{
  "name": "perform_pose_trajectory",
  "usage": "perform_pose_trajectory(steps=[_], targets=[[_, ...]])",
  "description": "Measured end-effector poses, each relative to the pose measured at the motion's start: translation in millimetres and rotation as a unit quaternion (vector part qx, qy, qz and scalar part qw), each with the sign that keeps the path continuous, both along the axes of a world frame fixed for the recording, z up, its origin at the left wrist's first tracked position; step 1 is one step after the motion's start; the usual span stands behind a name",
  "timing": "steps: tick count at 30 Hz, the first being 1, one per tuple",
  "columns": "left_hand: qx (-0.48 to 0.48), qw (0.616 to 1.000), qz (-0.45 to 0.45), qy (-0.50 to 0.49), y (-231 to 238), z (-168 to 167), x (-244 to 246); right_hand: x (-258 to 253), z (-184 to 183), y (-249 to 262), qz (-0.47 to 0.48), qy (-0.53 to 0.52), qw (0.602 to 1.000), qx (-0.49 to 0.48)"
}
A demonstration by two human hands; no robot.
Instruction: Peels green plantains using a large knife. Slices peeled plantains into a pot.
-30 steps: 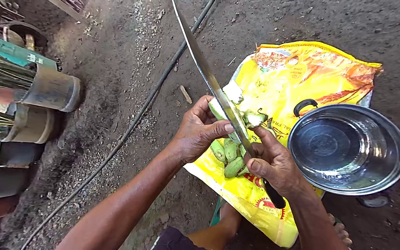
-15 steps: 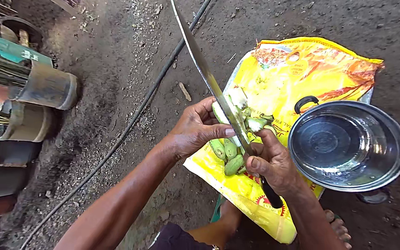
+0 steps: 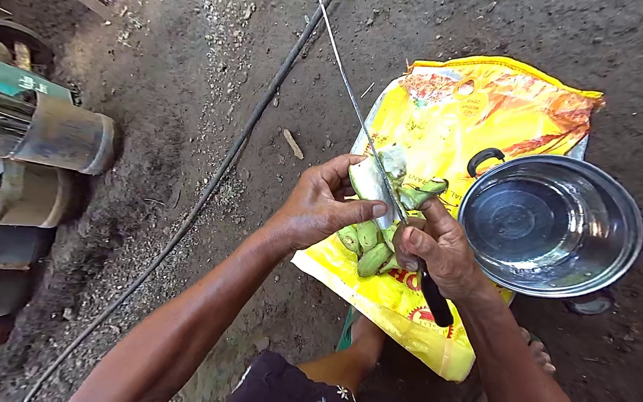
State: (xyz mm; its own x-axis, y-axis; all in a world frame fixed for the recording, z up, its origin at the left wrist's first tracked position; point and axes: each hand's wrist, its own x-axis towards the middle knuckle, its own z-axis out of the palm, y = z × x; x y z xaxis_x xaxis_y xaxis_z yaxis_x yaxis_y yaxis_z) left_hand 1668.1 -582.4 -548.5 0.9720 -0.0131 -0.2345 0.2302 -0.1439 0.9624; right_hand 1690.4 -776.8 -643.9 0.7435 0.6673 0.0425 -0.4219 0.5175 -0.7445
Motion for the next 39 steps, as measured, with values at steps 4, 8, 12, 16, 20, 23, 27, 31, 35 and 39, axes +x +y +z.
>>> perform_pose_trajectory(steps=[4, 8, 12, 16, 20, 23, 27, 31, 35, 39], targets=[[0.009, 0.999, -0.025, 0.031, 8, 1, 3, 10, -7, -8, 0.074, 0.027, 0.997, 0.015], [-0.025, 0.997, -0.014, 0.067, 11, -2, 5, 11, -12, -9, 0.118, 0.092, 0.987, 0.066], [-0.053, 0.995, -0.012, 0.089, 16, -5, 6, 6, -17, -5, 0.134, 0.135, 0.977, 0.096], [-0.116, 0.986, -0.028, 0.115, 25, -13, 8, 5, -21, -2, 0.146, 0.162, 0.97, 0.109], [-0.105, 0.984, 0.017, 0.144, 13, -17, 13, 1, -14, 2, 0.071, 0.158, 0.984, 0.027], [-0.041, 0.983, 0.077, 0.16, -9, -18, 15, 0, -6, 4, 0.002, 0.113, 0.99, -0.079], [0.007, 0.984, 0.099, 0.15, -16, -24, 11, 2, -7, 3, -0.007, 0.093, 0.991, -0.094], [-0.007, 0.982, 0.106, 0.156, -17, -24, 13, 4, -9, 2, 0.0, 0.088, 0.992, -0.09], [0.005, 0.982, 0.097, 0.162, -12, -27, 15, 5, -15, 3, 0.029, 0.126, 0.99, -0.048], [-0.025, 0.985, 0.07, 0.156, -2, -31, 13, 7, -23, 3, 0.071, 0.179, 0.981, 0.028]])
